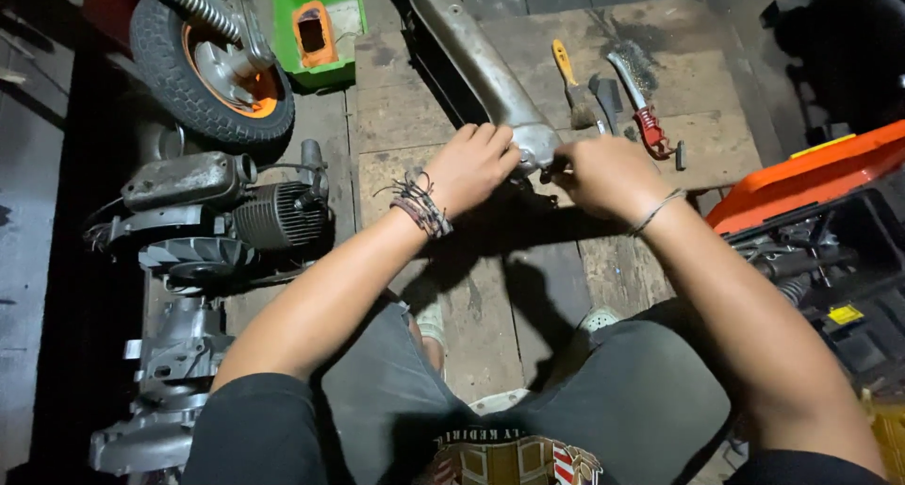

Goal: The person scrubs a metal motorcycle part with a wire brush and then uses a screwdriver to scrape a specific area. The person is sitting on the floor in a workshop environment.

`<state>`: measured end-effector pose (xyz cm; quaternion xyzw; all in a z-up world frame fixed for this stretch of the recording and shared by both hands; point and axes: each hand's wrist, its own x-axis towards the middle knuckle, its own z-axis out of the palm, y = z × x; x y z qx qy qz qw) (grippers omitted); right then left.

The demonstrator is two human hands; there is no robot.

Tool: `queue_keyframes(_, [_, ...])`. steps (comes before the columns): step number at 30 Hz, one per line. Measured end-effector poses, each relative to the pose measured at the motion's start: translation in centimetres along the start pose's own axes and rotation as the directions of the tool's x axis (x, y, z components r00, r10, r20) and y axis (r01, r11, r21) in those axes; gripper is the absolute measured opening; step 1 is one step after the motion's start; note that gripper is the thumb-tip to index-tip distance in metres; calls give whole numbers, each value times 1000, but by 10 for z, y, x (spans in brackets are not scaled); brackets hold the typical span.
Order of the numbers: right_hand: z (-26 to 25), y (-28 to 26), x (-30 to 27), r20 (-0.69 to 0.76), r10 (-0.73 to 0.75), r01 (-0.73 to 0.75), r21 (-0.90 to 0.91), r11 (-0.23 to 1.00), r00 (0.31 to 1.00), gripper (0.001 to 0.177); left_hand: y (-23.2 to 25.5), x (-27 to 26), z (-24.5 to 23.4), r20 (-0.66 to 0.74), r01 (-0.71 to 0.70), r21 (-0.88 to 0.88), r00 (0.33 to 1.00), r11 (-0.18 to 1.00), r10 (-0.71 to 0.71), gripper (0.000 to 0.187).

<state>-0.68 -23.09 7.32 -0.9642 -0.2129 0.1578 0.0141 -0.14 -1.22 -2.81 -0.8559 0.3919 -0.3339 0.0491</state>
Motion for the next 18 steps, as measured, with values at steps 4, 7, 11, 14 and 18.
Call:
queue_keyframes(4, [3,16,3,-33,34,-32,44,999,999,30,-3,-1,-4,64,92,-137,994,986,-84,13])
queue_keyframes(7, [5,21,7,-11,52,-52,22,998,999,31,-9,-1,-14,122,204,-275,977,940,-176,11])
queue_keyframes(11, [4,20,8,18,61,-62,91,994,998,35,-14,-1,-20,312,333,-391,925,858,-217,23])
queue_keyframes(14, [10,28,12,-6,65,-64,50,997,998,33,-15,1,-21,343,352,-413,915,840,-215,24])
queue_keyframes(18, [0,16,4,35,34,-38,104,994,999,35,-17,2,-24,358,366,-408,907,836,-223,24])
